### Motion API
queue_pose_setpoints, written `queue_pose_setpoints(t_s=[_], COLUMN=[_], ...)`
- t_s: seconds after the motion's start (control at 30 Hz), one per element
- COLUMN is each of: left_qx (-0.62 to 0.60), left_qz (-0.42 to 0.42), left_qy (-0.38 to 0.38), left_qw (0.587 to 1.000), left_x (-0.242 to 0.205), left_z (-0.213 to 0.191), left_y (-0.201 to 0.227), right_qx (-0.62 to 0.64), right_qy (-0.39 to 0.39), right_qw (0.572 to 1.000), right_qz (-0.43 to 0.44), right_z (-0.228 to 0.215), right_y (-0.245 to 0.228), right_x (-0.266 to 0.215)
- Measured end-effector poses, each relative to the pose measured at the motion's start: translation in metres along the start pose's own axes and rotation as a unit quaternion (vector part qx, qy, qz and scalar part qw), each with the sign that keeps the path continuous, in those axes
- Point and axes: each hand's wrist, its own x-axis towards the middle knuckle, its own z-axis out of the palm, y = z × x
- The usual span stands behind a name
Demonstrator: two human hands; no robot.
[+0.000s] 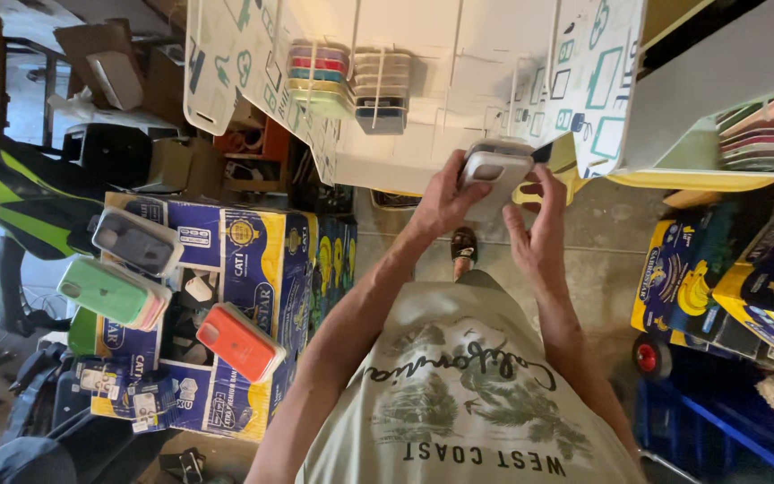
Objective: The person picks up various phone cases from a cardboard box and places them into a white plastic organizer. They handle cases of different colors, including green, red, and white, and arrange them into the organizer's slots.
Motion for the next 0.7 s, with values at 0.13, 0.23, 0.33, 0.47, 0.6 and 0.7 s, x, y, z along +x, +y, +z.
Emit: queue_pose_setpoints(t_s=[0.13,0.23,0.33,0.47,0.6,0.7], left_qx=[0.029,0.048,0.042,0.047,0.017,0.028], left_qz=[-0.024,-0.031,-0.049,-0.055,-0.023,-0.012], left_qy=[-0.008,0.009,0.034,0.044,0.044,0.043], left_qw=[0.999,0.998,0.997,0.996,0.999,0.999], left_x=[0.011,0.012,0.008,0.006,0.002,0.003], left_z=[0.003,0.006,0.007,0.013,0.014,0.011], left_y=[-0.007,-0.010,-0.014,-0.013,-0.015,-0.016], right_qx=[-0.036,-0.057,-0.059,-0.067,-0.069,-0.086], right_qy=[-0.018,-0.046,-0.061,-0.070,-0.070,-0.068], right_qw=[0.999,0.996,0.995,0.994,0.995,0.993], right_qz=[-0.023,-0.041,-0.043,-0.047,-0.026,-0.039], right_z=[-0.011,-0.021,-0.023,-0.024,-0.033,-0.034], right_y=[0.012,0.005,0.003,0.013,0.008,0.017], right_x=[0.007,0.018,0.025,0.034,0.035,0.034])
